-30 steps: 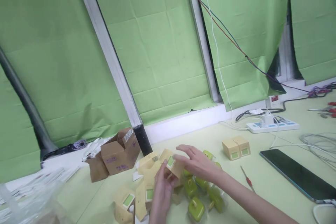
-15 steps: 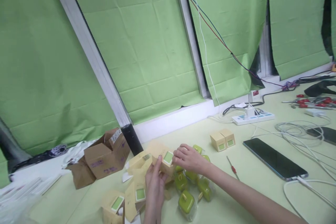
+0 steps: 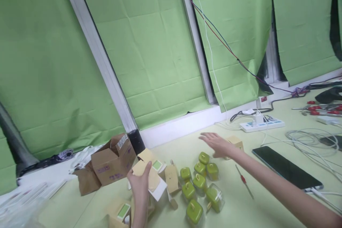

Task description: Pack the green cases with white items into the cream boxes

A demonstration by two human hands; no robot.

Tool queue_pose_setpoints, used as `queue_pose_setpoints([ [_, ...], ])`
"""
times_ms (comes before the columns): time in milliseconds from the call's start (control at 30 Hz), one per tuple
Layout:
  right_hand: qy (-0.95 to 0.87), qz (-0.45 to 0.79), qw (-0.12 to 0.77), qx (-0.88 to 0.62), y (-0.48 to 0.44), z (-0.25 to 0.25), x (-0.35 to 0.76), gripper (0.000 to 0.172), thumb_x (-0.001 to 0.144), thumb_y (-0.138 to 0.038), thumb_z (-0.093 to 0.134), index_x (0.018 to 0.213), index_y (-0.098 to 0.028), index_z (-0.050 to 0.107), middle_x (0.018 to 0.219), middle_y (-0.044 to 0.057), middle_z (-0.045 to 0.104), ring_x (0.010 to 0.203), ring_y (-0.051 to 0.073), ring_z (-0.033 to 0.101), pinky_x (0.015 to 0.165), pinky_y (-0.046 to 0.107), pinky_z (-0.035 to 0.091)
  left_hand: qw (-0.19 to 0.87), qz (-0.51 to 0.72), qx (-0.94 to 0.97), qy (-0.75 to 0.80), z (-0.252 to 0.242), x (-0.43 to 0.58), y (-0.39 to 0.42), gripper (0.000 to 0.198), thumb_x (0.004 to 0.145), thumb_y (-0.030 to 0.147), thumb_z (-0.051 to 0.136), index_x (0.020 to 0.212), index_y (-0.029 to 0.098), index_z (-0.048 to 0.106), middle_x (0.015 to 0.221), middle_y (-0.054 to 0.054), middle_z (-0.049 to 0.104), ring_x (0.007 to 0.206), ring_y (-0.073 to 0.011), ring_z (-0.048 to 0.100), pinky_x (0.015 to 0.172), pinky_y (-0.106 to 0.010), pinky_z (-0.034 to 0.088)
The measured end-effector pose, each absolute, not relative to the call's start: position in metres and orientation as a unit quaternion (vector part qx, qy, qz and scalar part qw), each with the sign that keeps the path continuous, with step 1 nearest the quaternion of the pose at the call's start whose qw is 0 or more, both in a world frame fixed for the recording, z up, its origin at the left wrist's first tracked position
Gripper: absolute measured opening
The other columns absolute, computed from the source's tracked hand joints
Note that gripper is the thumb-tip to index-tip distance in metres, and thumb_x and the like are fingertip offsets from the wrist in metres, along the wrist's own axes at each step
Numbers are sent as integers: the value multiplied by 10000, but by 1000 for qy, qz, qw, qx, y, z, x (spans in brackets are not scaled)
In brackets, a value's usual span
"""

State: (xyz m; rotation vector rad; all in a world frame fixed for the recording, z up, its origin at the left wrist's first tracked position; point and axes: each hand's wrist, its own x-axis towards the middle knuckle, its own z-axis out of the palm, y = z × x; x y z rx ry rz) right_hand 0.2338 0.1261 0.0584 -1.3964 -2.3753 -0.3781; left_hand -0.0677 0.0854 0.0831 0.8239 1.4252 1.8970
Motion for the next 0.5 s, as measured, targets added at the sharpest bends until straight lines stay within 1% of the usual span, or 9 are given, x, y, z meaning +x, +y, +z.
queue_pose_setpoints([
  [33, -829, -120, 158, -523, 131, 56, 251, 739, 490, -28, 726, 1178, -150, 486, 1245, 180, 507, 1165, 334, 461, 927, 466, 364, 260, 706, 318, 577, 88, -75, 88, 608, 499, 228, 798, 1015, 148, 487, 1062, -167, 606, 1073, -349, 536, 886, -496, 433],
  [100, -814, -99, 127, -558, 139, 48, 280, 615, 471, -5, 703, 1056, -136, 563, 1175, 201, 547, 1124, 375, 488, 899, 514, 355, 166, 669, 311, 654, 97, -87, 91, 790, 432, 271, 820, 1100, 128, 422, 1237, -251, 471, 1229, -428, 351, 964, -585, 297],
  [133, -814, -91, 116, -562, 141, 45, 290, 516, 491, -2, 680, 982, -132, 590, 1128, 196, 573, 1102, 371, 507, 891, 508, 358, 121, 653, 302, 684, 100, -90, 92, 877, 417, 306, 820, 1149, 112, 377, 1301, -289, 380, 1272, -461, 246, 975, -627, 225],
  [200, -825, -76, 99, -552, 141, 42, 303, 450, 493, -4, 660, 917, -141, 599, 1012, 144, 623, 1012, 323, 569, 883, 457, 374, 38, 623, 293, 724, 103, -92, 90, 959, 467, 392, 779, 1225, 79, 280, 1356, -338, 235, 1291, -502, 106, 951, -686, 134],
  [233, -831, -71, 95, -543, 140, 44, 307, 453, 484, -4, 657, 909, -147, 593, 955, 114, 637, 953, 300, 594, 875, 435, 383, 5, 609, 300, 734, 102, -90, 87, 928, 529, 418, 734, 1243, 71, 254, 1359, -340, 211, 1288, -505, 94, 936, -696, 126],
  [300, -842, -69, 98, -526, 132, 51, 307, 466, 477, -9, 649, 913, -153, 572, 898, 81, 635, 853, 270, 615, 828, 403, 413, -31, 585, 347, 732, 95, -78, 79, 742, 636, 392, 647, 1225, 90, 312, 1330, -288, 304, 1274, -467, 195, 940, -663, 182],
  [400, -853, -83, 128, -499, 111, 64, 295, 408, 570, -40, 599, 951, -167, 522, 1011, 105, 588, 857, 261, 602, 708, 351, 451, 2, 537, 518, 666, 77, -43, 57, 451, 683, 306, 628, 1105, 206, 503, 1194, -112, 538, 1176, -300, 448, 991, -467, 320],
  [433, -859, -87, 142, -485, 103, 66, 287, 395, 616, -55, 578, 982, -184, 501, 1056, 102, 570, 897, 256, 591, 696, 337, 455, 47, 481, 640, 598, 70, -30, 49, 482, 739, 313, 586, 1195, 214, 465, 1277, -121, 489, 1209, -283, 426, 1008, -453, 315],
  [500, -866, -78, 212, -446, 86, 65, 267, 357, 724, -113, 534, 1056, -217, 457, 1119, 94, 550, 902, 233, 594, 642, 306, 476, 118, 360, 787, 487, 61, -6, 35, 768, 714, 338, 641, 1377, 267, 260, 1451, -99, 296, 1309, -301, 289, 1039, -473, 288],
])
